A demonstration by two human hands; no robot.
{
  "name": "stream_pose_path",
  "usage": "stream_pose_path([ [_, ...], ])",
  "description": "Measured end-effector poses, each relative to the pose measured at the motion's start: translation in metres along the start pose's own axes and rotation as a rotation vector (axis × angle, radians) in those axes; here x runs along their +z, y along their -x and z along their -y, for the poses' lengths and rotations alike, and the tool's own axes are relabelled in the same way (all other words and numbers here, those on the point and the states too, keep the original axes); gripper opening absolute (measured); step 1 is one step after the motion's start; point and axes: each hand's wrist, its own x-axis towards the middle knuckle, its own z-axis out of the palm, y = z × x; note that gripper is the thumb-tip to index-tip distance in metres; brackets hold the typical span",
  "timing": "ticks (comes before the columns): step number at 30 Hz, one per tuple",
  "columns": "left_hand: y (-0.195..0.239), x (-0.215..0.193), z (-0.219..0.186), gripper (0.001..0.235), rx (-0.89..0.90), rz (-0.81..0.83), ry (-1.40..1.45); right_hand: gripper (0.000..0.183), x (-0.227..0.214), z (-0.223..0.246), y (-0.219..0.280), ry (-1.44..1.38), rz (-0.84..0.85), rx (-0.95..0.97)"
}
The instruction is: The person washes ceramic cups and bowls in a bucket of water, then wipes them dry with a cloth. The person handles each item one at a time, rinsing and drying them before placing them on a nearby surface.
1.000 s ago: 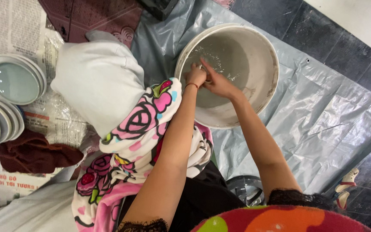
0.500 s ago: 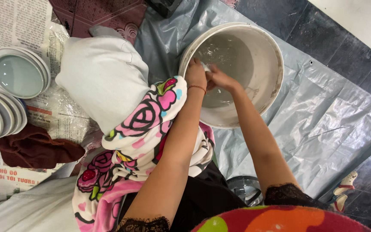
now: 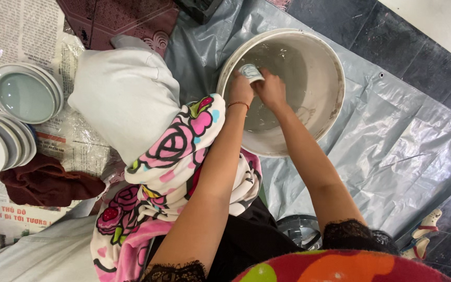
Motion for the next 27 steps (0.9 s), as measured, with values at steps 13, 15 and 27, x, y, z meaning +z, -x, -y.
stream_pose_path([
  [13,-0.002,0.021,0.019,0.026,-0.218,0.104,-0.042,0.038,0.041,-0.026,-0.006,-0.163,0.374,0.605],
  [15,-0.004,0.028,0.027,0.025,-0.042,0.132,-0.488,0.032,0.039,-0.012,0.003,0.048,0.265,0.369],
  [27,0.015,-0.001,0.005,0.022,0.010,0.157,-0.497,0.043,0.045,-0.035,-0.003,-0.835,0.497,0.720],
])
